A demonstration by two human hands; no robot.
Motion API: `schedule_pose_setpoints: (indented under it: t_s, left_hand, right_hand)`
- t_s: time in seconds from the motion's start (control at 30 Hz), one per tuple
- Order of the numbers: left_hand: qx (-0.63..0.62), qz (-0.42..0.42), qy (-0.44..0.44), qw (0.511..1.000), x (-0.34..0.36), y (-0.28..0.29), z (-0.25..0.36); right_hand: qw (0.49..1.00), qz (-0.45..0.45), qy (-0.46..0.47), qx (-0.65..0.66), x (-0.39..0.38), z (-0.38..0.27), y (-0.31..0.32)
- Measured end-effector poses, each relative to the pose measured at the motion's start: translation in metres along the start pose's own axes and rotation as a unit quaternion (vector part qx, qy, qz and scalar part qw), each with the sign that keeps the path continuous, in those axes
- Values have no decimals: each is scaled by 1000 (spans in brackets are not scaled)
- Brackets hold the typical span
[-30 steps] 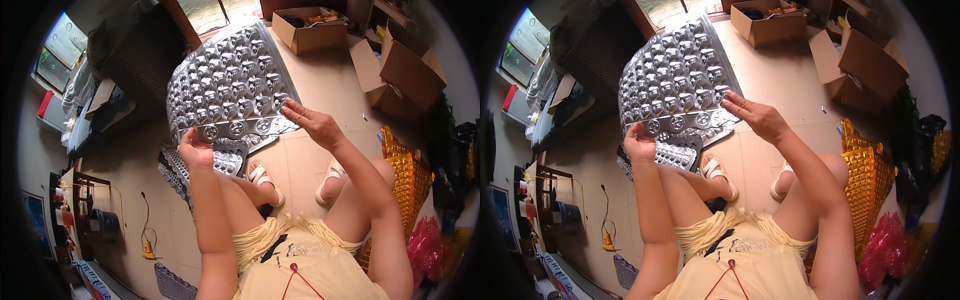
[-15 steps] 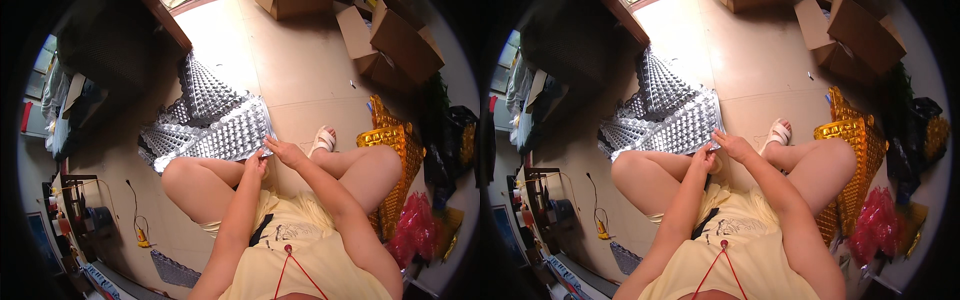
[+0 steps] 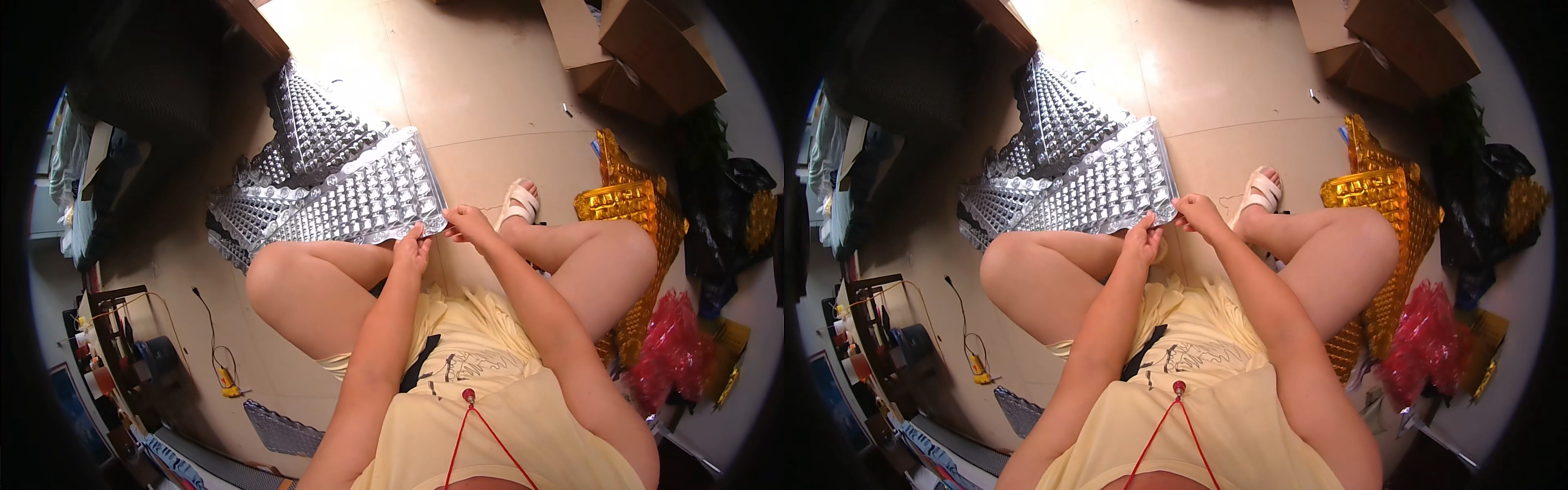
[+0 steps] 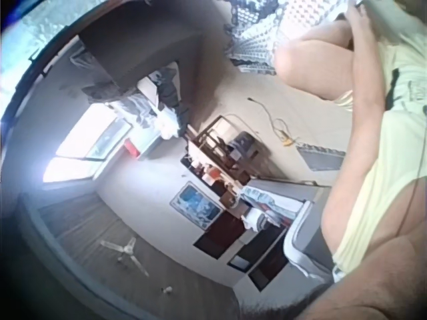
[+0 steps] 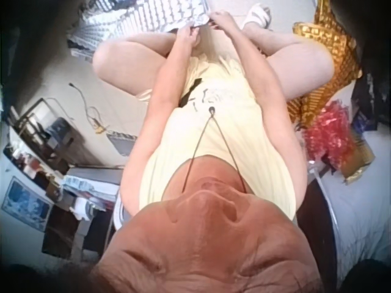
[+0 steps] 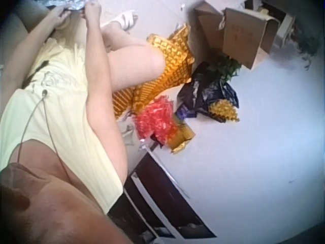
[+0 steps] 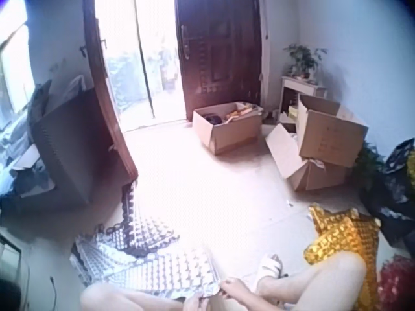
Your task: The person is using a stapler to join together gold and silver colored plastic textured pieces on the floor.
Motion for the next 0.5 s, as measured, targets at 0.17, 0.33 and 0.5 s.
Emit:
schedule_pose_setpoints:
  t_s: [0.17,0.33,0.5]
  left_hand:
    - [4,-22,3,1000,-5,-10,-2]
    - [33,-8,24,999,-15,-18,-5]
    - [65,11,13,998,-17,-18,-1]
  right_hand:
    - [999,38,22,-32,5,-3,8]
    - [997,60,29,-36,9,-4,15]
    - [999,48,-8,16,3,-8,13]
Point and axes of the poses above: each hand's wrist, its own x-axis towards the middle knuckle, its own y-axis out of the back of the hand, z = x × y, the point moved 9 cm from there along x, towards the middle knuckle, and after that the axes turned 3 degrees about -x, right-handed, at the moved point
